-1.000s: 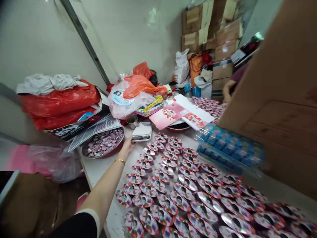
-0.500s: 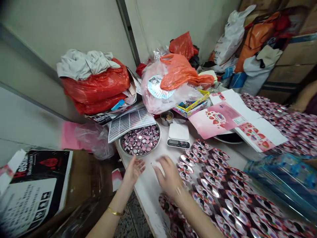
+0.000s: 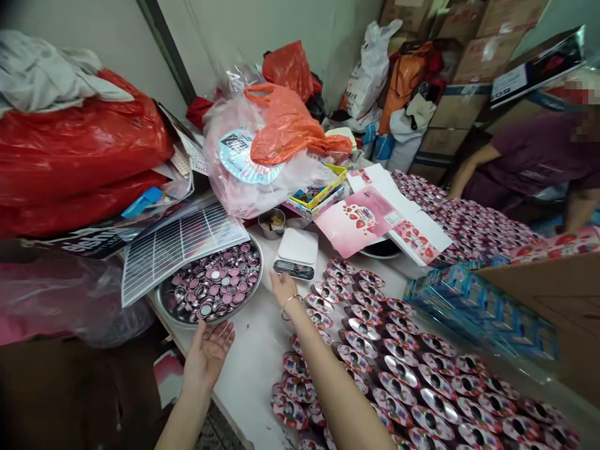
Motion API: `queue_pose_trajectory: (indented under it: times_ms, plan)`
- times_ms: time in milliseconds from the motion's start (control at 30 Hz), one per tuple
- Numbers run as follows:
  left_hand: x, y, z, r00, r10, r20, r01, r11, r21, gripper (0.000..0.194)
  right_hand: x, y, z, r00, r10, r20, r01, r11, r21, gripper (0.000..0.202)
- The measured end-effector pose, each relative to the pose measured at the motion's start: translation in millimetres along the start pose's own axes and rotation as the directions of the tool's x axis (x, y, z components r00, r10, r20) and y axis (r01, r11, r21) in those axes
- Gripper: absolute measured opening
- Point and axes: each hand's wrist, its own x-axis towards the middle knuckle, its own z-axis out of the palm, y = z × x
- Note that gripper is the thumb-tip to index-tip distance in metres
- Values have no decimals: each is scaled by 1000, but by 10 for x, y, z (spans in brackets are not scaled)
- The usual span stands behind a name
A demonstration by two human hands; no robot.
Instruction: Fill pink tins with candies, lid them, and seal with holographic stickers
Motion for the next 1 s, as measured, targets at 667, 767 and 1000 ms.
queue_pose_trajectory:
  times_ms: [667,767,1000]
  plan:
    - [-831,-958,162,997,57,-51,-52,993,108,40,-293,-427,711,767,-211,606,595,590,-547,81]
    - [-946,-1011,75,999,-11,-33,15,990,141,44,-373,-253,561,757,-218,616,588,637,-498,58]
    - [-863,-749,-112,999,8,-52,4,977,215,28,-366,-339,465,936,-132,325,79,982,172,38]
